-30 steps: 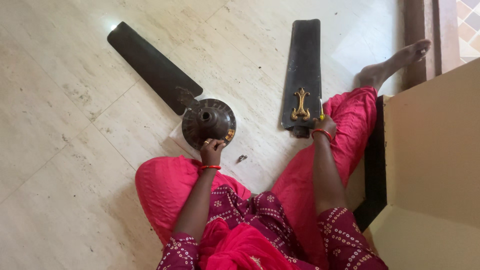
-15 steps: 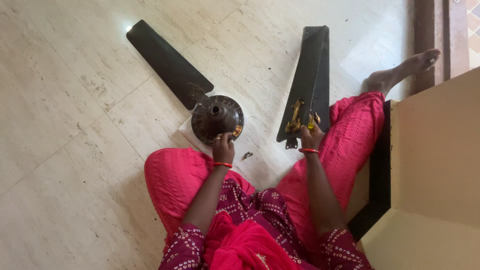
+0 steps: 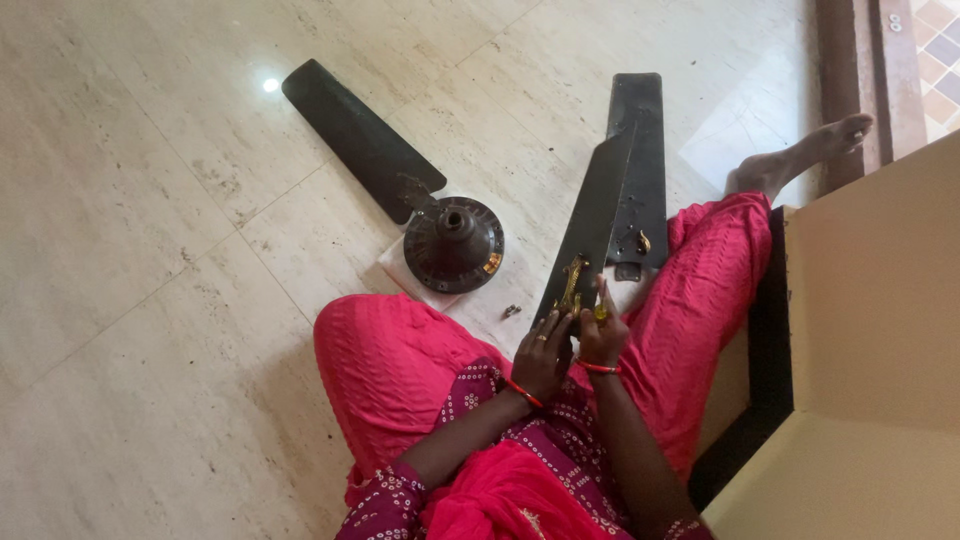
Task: The person sits on the floor and attaches three fan blades to a ceiling fan motor housing using a screwdriver. They align each blade, insert screws, and tighten them sequentially to secure the blades to the central hub.
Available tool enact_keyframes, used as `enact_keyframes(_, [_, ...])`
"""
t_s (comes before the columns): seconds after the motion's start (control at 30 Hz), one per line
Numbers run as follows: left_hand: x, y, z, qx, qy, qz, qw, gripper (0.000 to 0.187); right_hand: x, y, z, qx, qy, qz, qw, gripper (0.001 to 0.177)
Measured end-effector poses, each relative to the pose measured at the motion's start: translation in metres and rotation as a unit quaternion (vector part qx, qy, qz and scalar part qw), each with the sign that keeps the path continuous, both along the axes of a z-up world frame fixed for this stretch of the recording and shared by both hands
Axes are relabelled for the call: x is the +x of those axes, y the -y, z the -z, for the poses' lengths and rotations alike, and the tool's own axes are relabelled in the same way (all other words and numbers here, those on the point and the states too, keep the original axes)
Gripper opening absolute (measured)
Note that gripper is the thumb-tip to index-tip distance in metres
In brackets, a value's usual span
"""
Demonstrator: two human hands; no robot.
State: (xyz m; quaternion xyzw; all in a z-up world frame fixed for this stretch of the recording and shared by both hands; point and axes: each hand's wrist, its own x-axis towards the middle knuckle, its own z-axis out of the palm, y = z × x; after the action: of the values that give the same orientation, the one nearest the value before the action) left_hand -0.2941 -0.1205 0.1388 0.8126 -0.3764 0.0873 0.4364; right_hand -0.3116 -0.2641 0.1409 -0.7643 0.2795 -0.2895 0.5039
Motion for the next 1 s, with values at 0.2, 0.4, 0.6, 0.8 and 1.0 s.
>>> enact_keyframes(0.2, [0.009,-0.005,0.045,0.079,-0.305,-0.043,0.948,0.058,0.014,-0.041,-0.021,-0.046,0.037,-0.144,0.988,0.048])
enact_keyframes(0.4, [0.043,-0.009,0.109,-0.171,-0.433,-0.088,0.881,0.052,0.009,-0.016,0.022,-0.045,0.049,-0.103,0.992,0.025])
enact_keyframes(0.6, [0.081,-0.055,0.087,-0.400,-0.518,-0.043,0.755,0.048,0.005,0.055,0.056,0.230,0.113,0.067,0.964,0.039])
enact_keyframes(0.8, [0.099,-0.099,0.041,-0.463,-0.593,-0.081,0.654,0.048,0.011,0.051,0.046,0.353,0.062,0.048,0.932,0.063])
enact_keyframes(1.0, [0.108,-0.119,0.030,-0.442,-0.666,-0.053,0.598,0.045,0.009,0.046,0.044,0.528,0.147,-0.117,0.828,0.056])
